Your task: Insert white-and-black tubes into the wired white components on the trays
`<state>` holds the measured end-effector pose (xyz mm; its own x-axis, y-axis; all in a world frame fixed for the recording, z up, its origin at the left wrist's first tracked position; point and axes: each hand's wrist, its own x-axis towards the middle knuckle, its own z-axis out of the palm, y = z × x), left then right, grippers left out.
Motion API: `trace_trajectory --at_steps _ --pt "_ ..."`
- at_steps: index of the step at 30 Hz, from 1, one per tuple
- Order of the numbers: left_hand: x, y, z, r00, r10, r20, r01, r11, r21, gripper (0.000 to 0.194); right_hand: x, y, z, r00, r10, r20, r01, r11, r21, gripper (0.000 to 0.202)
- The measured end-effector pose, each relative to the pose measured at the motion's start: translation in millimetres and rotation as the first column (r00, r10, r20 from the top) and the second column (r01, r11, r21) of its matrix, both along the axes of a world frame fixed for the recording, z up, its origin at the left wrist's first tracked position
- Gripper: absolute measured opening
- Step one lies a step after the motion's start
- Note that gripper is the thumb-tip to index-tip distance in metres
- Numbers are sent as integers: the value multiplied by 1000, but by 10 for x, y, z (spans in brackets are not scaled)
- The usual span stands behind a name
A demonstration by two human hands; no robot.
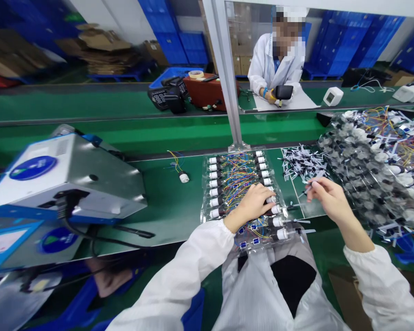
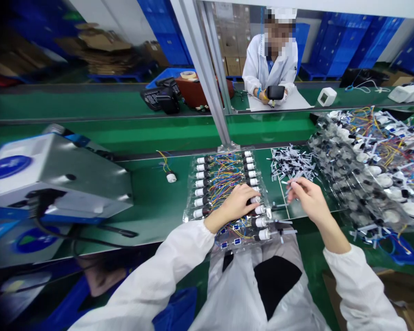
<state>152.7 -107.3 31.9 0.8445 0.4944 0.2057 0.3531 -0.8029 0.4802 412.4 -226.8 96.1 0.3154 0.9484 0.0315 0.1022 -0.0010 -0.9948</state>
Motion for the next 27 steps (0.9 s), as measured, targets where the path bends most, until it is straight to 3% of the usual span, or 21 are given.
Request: trace_trajectory --at_steps 4,9,15,21,27 --pt "5 -4 -8 999 32 20 -32 999 -21 30 -337 339 10 979 93 -183 -94 996 3 35" --pt "13 -10 32 999 49 -5 -49 999 -23 33 -573 566 -307 956 157 -247 -168 985 -24 39" --pt "13 -6 31 996 79 41 -76 995 -67 29 -583 419 -660 985 63 -162 -70 997 -42 39" --pt "27 3 3 990 117 75 -109 989 -105 31 -625 314 -740 999 18 47 -18 1000 2 33" --pt "27 -4 14 988 126 92 -114 985 -130 29 -760 308 -865 999 -41 13 41 999 -21 31"
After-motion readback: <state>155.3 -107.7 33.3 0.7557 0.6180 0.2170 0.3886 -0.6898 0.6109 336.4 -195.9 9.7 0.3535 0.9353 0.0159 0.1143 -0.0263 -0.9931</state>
